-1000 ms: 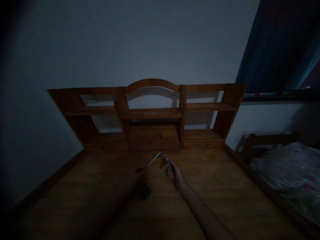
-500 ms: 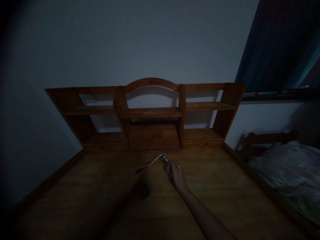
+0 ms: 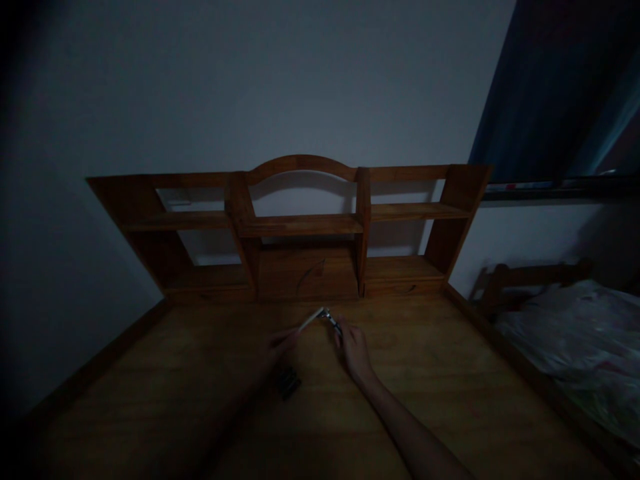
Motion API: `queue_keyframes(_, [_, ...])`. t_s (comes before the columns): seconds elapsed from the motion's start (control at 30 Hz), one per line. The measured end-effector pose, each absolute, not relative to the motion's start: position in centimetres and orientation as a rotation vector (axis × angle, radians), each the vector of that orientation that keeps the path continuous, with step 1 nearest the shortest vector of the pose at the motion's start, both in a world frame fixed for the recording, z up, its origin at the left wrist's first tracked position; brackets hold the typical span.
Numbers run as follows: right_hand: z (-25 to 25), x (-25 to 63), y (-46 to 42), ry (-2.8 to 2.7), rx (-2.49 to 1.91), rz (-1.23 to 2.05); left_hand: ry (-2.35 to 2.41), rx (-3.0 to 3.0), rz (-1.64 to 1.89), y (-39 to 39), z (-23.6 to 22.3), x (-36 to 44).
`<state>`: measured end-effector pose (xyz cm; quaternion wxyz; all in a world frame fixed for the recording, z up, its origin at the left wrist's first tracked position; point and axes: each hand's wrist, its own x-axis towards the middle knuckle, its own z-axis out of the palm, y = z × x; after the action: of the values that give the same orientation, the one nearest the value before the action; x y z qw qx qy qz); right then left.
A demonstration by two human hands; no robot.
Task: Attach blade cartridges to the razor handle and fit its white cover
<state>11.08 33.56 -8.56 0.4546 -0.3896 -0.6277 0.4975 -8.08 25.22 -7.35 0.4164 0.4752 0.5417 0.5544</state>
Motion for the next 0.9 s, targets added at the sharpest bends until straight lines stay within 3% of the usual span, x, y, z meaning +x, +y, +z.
queue_keyframes(0.9, [-8.88,10.78,33.44,-1.514,-1.012,1.220,1.433,1.262,1.408,25.32,-7.32,-8.21])
